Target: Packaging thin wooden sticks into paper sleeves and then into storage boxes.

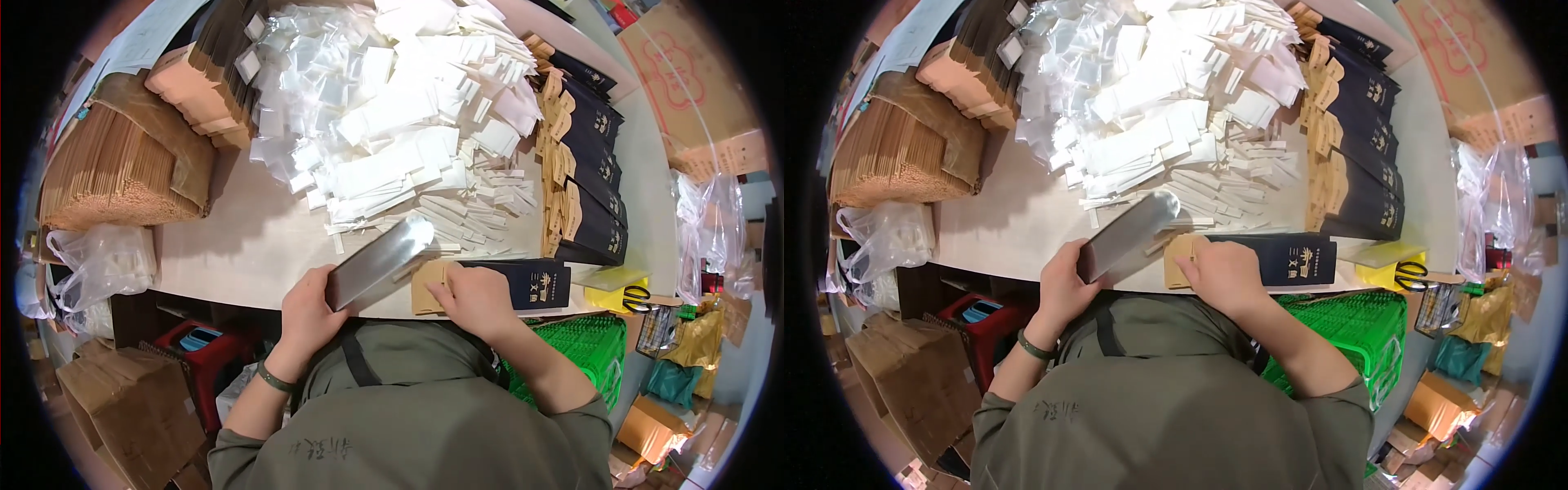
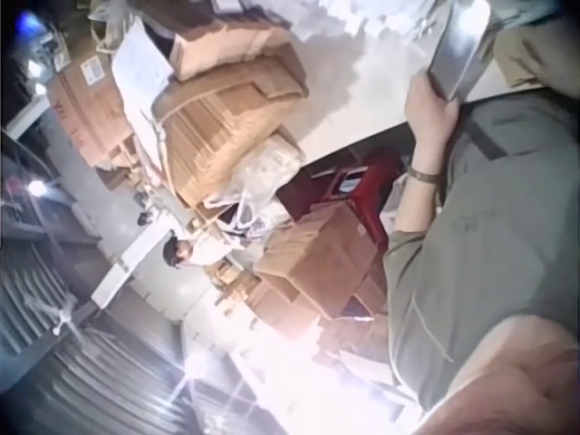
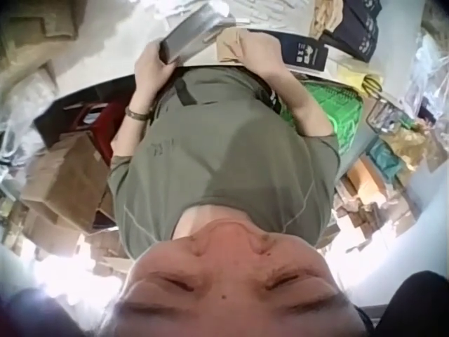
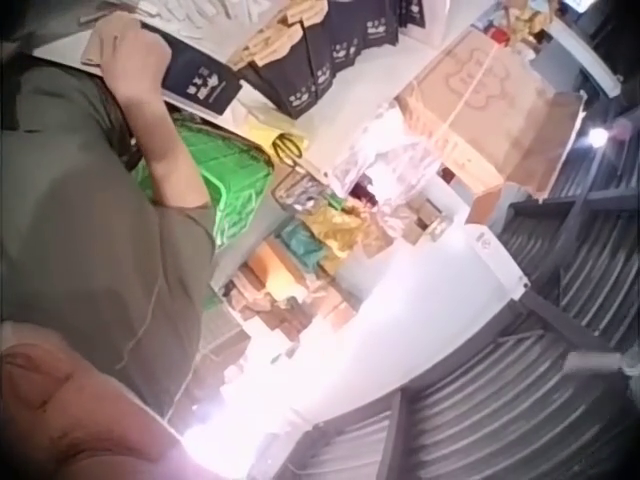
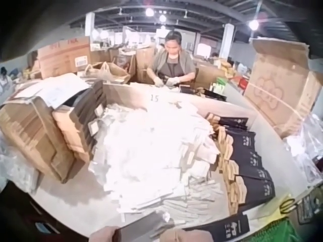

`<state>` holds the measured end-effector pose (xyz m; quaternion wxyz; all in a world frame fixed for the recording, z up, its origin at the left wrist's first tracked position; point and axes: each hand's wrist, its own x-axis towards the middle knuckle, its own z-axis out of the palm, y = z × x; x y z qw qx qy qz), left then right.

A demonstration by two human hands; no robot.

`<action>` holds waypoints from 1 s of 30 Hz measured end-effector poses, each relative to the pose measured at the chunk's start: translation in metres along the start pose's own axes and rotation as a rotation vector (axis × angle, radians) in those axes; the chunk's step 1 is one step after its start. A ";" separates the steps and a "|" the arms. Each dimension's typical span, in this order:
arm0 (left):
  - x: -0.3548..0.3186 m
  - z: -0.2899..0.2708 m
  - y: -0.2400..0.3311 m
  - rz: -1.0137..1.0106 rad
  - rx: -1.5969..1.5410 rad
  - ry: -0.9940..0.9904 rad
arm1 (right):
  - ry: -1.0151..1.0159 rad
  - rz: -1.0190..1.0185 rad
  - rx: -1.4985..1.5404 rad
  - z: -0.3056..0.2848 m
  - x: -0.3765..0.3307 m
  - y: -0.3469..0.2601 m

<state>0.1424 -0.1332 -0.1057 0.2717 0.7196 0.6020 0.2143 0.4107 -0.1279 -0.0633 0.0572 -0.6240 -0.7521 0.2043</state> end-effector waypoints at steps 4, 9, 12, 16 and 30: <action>-0.003 -0.010 -0.004 0.072 0.005 -0.137 | -0.052 0.083 0.052 0.012 0.012 -0.001; 0.005 -0.037 -0.011 0.252 0.102 -0.293 | -0.002 -0.042 0.102 0.026 0.023 -0.020; 0.023 -0.031 0.002 0.317 -0.005 -0.390 | -0.060 -0.141 0.321 0.029 0.027 -0.048; 0.056 -0.040 -0.030 0.344 0.094 -0.028 | 0.093 -0.103 0.224 0.005 0.059 -0.004; 0.138 -0.040 -0.063 0.196 0.122 0.276 | -0.090 -0.130 0.061 -0.014 0.084 0.018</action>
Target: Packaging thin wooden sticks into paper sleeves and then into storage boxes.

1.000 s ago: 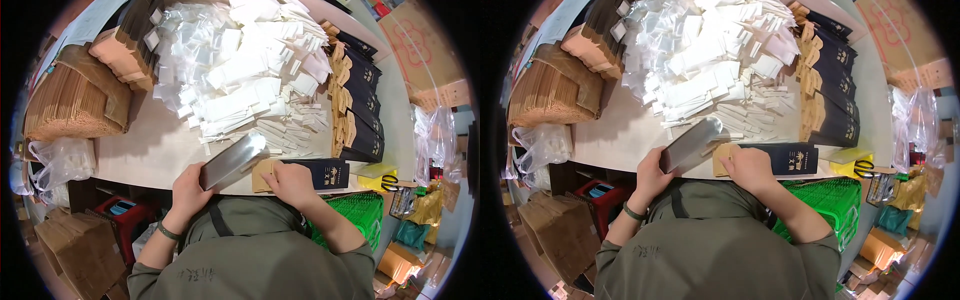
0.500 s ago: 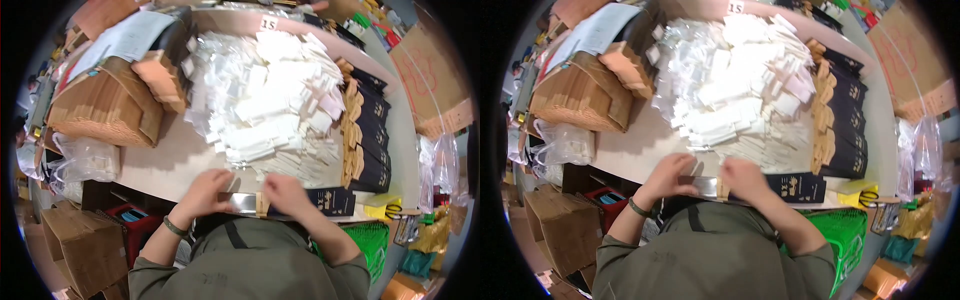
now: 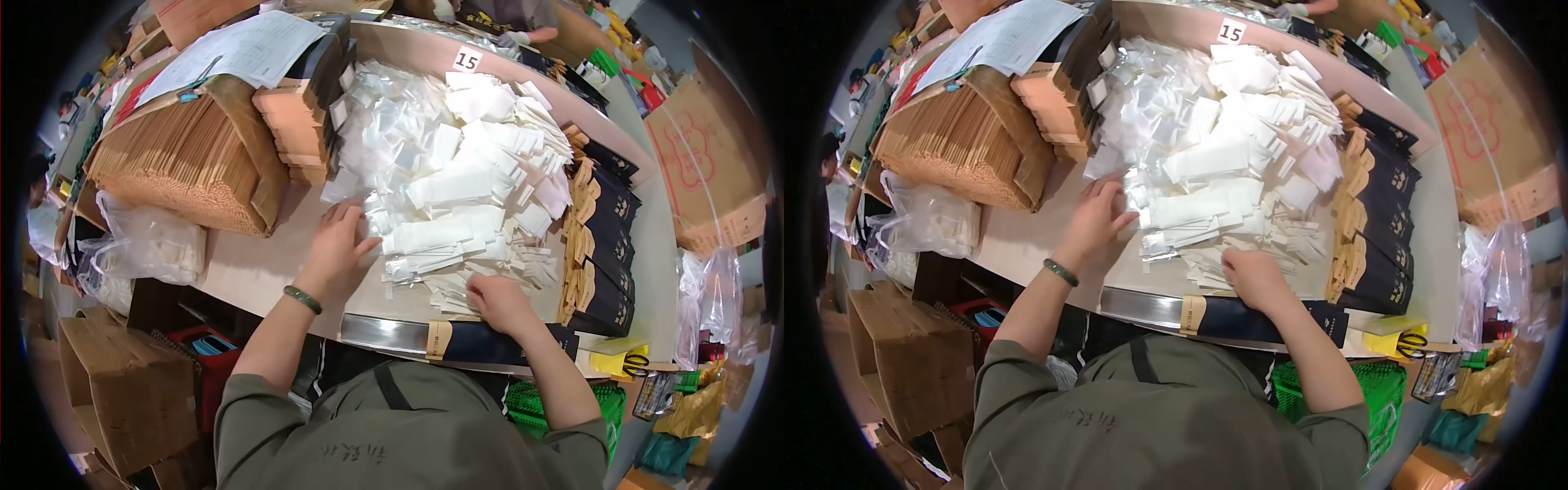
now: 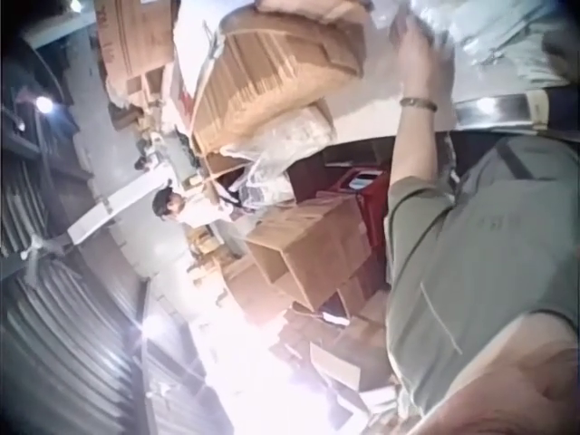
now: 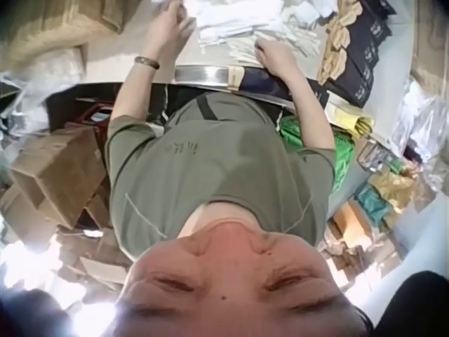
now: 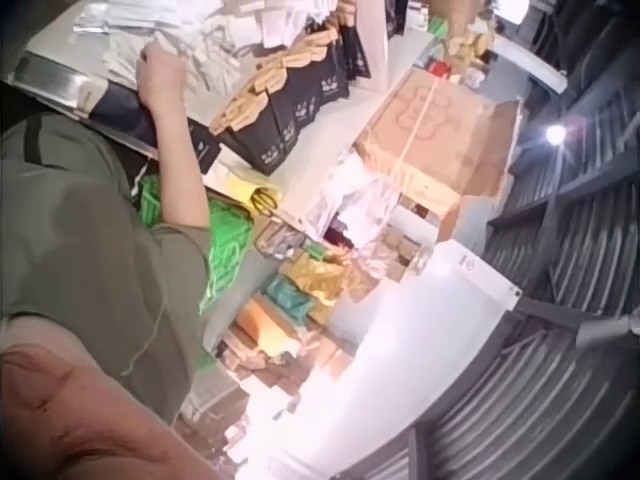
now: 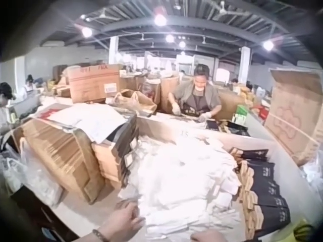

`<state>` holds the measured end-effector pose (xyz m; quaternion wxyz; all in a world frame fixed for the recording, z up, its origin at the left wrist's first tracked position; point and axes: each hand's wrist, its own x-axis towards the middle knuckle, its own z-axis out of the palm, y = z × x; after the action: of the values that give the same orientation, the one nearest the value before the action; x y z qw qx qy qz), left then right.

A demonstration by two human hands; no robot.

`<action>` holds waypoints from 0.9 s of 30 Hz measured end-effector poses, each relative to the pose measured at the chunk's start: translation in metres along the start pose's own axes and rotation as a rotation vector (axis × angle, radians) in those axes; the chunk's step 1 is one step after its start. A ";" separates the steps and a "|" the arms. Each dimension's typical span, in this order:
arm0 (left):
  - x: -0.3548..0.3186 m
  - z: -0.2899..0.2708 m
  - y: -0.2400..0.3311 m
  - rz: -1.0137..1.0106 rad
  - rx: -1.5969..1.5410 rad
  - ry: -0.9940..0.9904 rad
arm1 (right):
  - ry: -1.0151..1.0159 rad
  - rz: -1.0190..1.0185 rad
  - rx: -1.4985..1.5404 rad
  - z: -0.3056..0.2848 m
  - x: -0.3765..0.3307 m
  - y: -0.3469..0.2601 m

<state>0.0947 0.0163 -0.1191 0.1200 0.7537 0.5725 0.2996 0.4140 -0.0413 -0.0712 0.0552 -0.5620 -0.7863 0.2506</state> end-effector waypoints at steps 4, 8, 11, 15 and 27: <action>0.012 0.011 0.013 0.045 0.026 0.054 | -0.038 -0.193 -0.048 0.009 0.016 -0.022; 0.006 0.008 0.003 0.087 0.158 0.027 | -0.057 -0.210 -0.153 -0.010 0.036 -0.040; 0.003 0.022 0.008 0.000 0.069 0.150 | 0.268 -0.531 -0.156 -0.020 0.070 -0.030; 0.008 0.017 0.026 -0.118 0.033 -0.069 | 0.167 -0.393 -0.440 -0.002 0.081 -0.017; -0.023 0.016 0.012 -0.297 0.055 -0.022 | 0.590 -0.190 0.103 0.000 0.029 -0.009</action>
<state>0.1097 -0.0067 -0.1326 0.1486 0.6670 0.6842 0.2546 0.3964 -0.0169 -0.0725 0.3326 -0.5311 -0.7715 0.1101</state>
